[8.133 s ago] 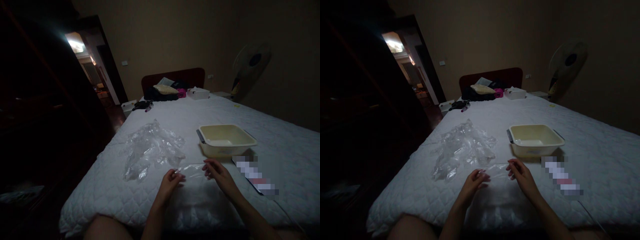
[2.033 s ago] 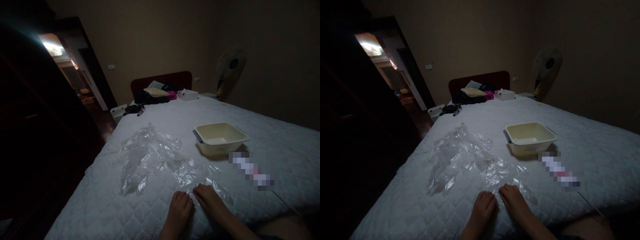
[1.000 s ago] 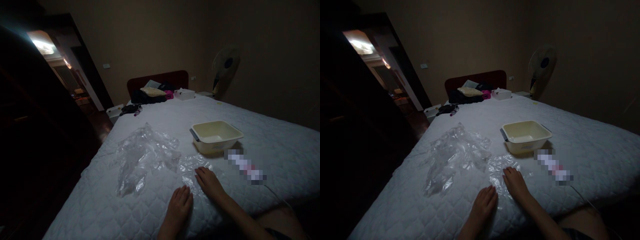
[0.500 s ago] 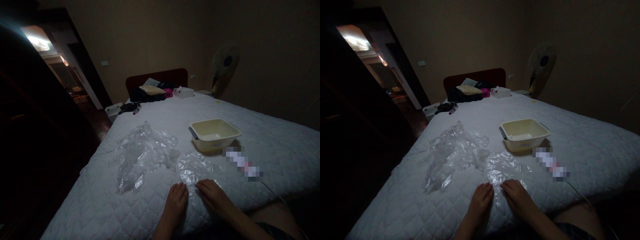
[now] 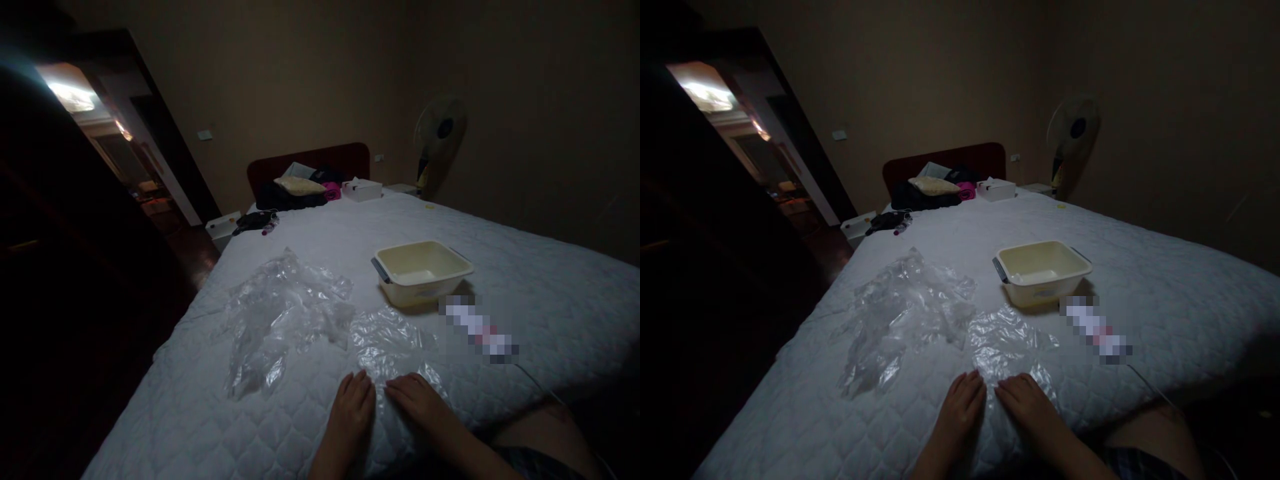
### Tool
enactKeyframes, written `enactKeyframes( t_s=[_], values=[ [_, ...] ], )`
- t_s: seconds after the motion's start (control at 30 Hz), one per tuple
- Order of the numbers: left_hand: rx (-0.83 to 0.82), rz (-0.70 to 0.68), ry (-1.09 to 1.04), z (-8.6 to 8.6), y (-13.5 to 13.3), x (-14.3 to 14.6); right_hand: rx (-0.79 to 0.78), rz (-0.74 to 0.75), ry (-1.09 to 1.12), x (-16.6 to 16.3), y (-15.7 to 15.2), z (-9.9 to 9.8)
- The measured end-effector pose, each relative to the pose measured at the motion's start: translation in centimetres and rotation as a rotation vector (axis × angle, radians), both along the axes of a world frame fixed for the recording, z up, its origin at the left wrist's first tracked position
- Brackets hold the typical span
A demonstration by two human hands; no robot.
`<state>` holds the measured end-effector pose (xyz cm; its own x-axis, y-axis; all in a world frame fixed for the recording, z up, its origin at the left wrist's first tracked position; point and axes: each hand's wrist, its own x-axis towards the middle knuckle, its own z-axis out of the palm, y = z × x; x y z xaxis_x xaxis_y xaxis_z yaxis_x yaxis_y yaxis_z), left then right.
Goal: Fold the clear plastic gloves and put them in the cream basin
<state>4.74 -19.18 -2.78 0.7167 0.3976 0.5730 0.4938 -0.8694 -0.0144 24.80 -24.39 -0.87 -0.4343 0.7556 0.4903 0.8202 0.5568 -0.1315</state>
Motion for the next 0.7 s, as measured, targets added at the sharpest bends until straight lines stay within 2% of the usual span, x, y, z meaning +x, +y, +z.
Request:
enactKeyframes(
  t_s=[0.1, 0.37, 0.53, 0.7],
  values=[
    [0.005, 0.022, 0.003, 0.1, -0.1, 0.1, -0.066, 0.000, 0.032, -0.1, -0.3, 0.6],
    [-0.025, 0.059, 0.017, -0.5, -0.2, 0.2, -0.100, -0.022, 0.095, -0.5, -0.7, 1.8],
    [-0.020, 0.069, -0.005, -1.7, -0.1, 0.4, -0.100, -0.023, 0.098, -0.6, -0.7, 1.9],
    [0.009, 0.069, 0.013, -1.8, 0.0, 0.4, -0.111, -0.050, 0.108, -0.5, -0.4, 1.2]
  ],
)
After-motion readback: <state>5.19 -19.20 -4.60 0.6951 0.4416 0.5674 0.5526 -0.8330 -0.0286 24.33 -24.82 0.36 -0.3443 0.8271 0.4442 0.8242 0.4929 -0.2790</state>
